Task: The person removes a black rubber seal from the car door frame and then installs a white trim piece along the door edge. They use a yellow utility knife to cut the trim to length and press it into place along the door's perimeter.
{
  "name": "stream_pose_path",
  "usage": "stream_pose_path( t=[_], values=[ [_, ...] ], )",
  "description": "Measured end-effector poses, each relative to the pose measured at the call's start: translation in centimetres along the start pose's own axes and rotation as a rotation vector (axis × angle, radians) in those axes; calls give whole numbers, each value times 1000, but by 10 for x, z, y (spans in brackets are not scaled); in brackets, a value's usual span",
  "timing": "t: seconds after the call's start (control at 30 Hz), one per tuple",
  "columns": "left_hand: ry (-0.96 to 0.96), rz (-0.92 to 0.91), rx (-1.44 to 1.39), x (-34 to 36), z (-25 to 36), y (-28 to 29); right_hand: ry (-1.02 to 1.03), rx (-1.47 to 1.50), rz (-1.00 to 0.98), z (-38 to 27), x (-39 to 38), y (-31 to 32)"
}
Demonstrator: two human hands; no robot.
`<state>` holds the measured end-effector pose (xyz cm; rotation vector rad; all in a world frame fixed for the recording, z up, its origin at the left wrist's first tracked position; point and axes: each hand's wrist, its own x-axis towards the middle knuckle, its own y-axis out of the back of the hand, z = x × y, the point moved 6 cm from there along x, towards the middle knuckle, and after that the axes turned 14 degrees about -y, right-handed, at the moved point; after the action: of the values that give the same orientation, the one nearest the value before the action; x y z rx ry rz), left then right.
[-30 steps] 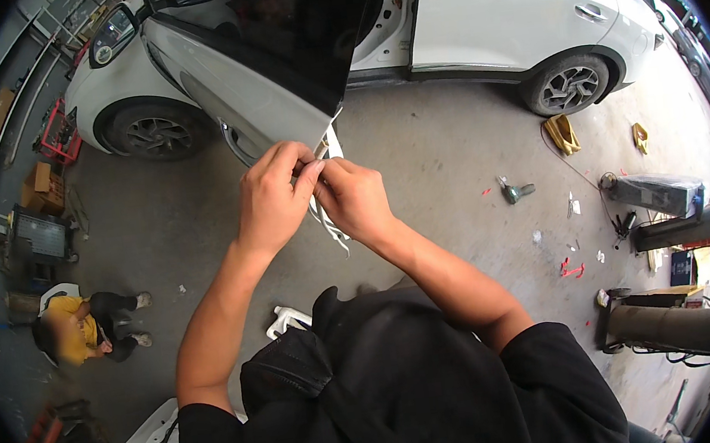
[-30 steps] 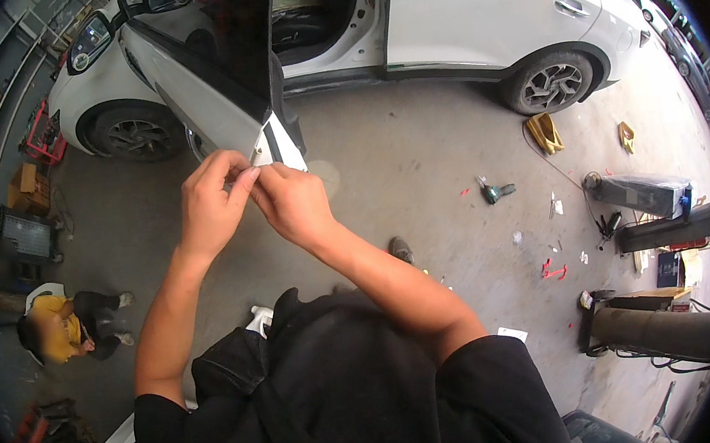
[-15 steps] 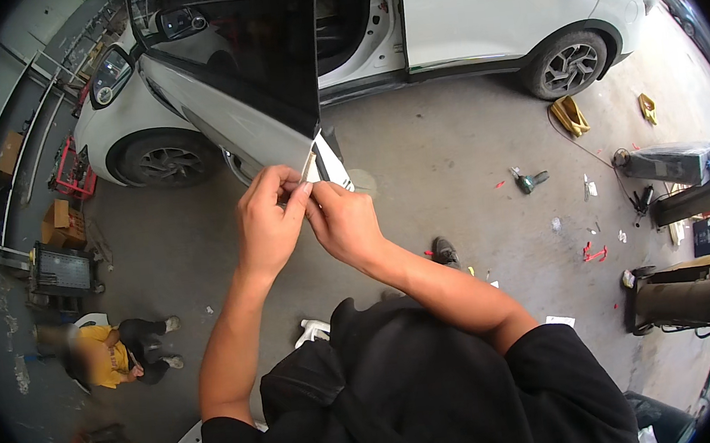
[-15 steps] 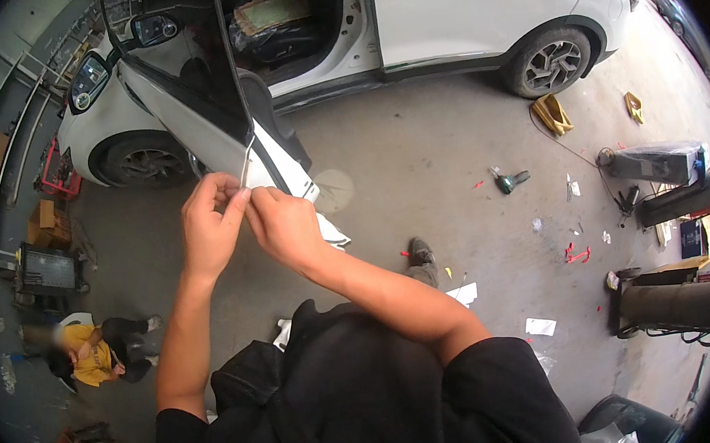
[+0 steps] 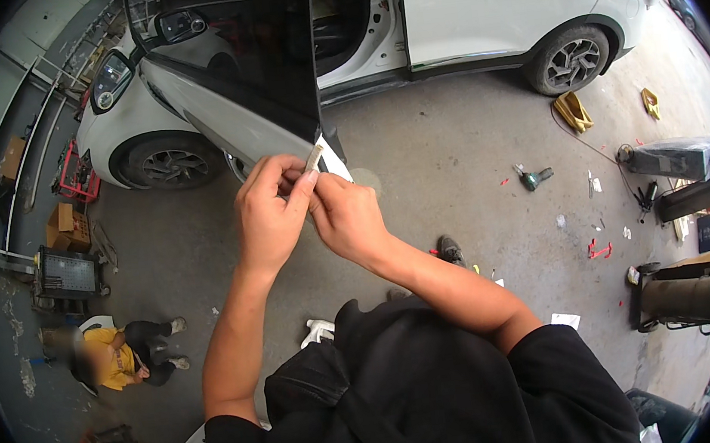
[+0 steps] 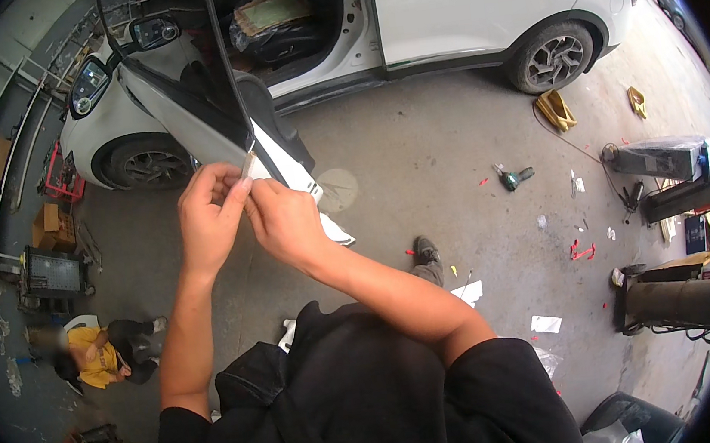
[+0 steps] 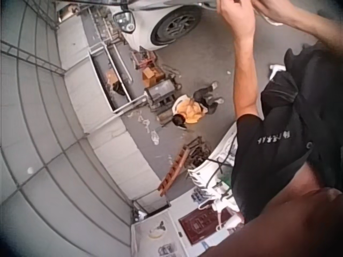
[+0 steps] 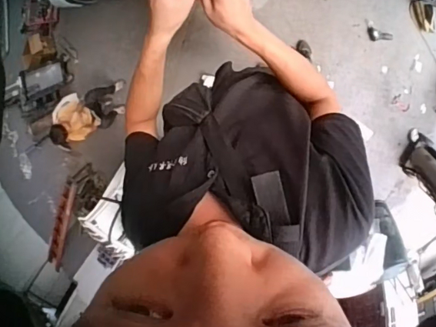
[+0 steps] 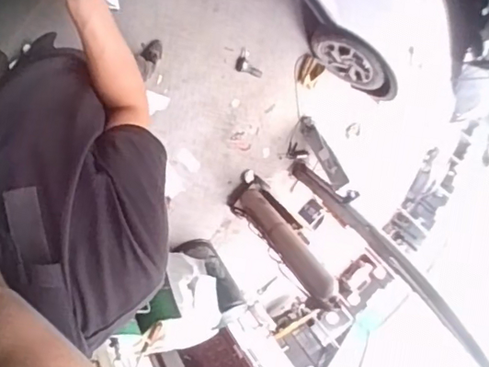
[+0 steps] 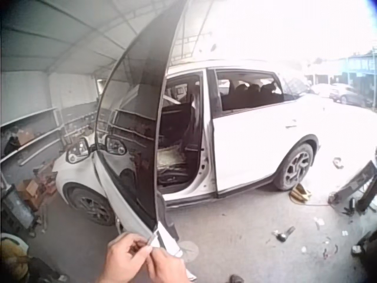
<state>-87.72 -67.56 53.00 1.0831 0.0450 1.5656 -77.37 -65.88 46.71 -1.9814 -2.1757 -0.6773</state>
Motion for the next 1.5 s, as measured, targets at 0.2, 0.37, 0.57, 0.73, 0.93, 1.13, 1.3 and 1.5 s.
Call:
stream_pose_path(
  t=[0.2,0.37,0.57,0.73,0.93,1.13,1.3,1.5],
  values=[
    [-27,18,63,9,1,-2,18,-79,-13,-6,3,3],
    [-24,29,99,12,5,-2,-30,-122,-112,-5,7,1],
    [81,-21,-75,8,-21,28,-43,-187,-140,-7,8,-12],
    [291,113,-309,-66,-77,34,-223,-66,-242,2,8,-3],
    [559,246,-444,-220,-147,-70,-292,-70,-351,0,9,-10],
    [730,352,-136,-280,-177,-118,-228,-64,-281,7,3,-13],
    [1183,239,-496,-351,-224,-188,-174,-90,-229,10,3,-15],
    [1290,396,-593,-371,-212,-228,-179,-80,-236,11,1,-21]
  ],
)
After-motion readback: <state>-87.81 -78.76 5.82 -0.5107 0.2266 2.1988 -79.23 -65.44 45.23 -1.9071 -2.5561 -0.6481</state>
